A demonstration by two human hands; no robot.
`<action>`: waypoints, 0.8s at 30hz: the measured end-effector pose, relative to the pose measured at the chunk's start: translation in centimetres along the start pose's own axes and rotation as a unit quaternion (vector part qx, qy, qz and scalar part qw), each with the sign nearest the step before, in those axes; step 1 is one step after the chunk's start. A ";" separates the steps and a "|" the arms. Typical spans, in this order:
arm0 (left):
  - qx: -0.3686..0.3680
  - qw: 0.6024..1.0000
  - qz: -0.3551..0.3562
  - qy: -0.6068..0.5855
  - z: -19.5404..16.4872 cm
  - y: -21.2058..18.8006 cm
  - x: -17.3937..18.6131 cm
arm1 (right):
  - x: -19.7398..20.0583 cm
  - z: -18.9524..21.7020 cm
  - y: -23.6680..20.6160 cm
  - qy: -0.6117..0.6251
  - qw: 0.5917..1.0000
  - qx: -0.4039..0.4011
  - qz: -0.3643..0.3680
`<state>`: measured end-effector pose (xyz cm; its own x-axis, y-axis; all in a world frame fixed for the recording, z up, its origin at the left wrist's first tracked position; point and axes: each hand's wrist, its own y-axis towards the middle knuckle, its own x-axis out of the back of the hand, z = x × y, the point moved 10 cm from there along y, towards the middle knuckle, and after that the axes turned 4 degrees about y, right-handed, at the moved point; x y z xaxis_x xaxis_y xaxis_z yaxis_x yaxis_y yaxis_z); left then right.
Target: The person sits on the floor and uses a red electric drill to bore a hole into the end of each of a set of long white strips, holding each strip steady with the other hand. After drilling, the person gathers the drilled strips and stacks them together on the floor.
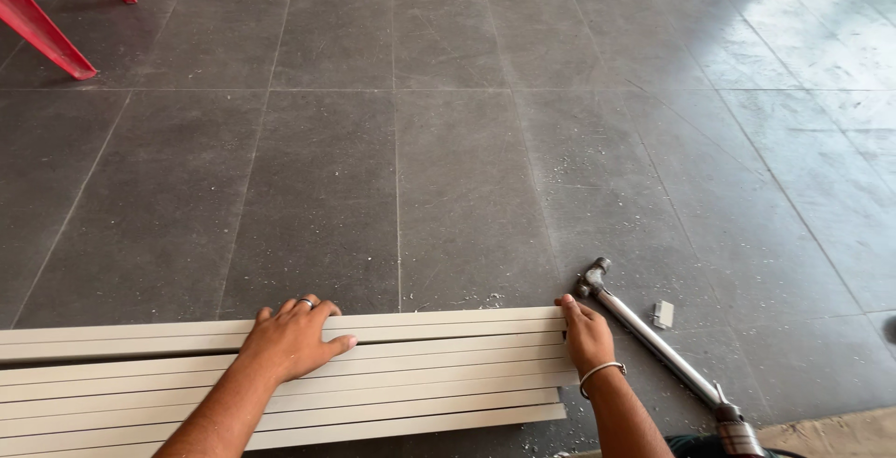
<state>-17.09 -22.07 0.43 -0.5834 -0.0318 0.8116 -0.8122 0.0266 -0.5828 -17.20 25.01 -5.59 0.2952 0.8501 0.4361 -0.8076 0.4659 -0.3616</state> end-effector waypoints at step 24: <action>-0.062 0.986 0.066 0.138 -0.2 -3.2 -2.9 | -3.9 1.7 -4.3 0.270 0.955 0.042 0.111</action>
<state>-12.83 -21.90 -0.09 -0.6474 0.2520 0.7193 -0.7126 0.1345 -0.6885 -15.80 19.30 -4.30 0.3139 0.9388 -0.1416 -0.9123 0.2568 -0.3191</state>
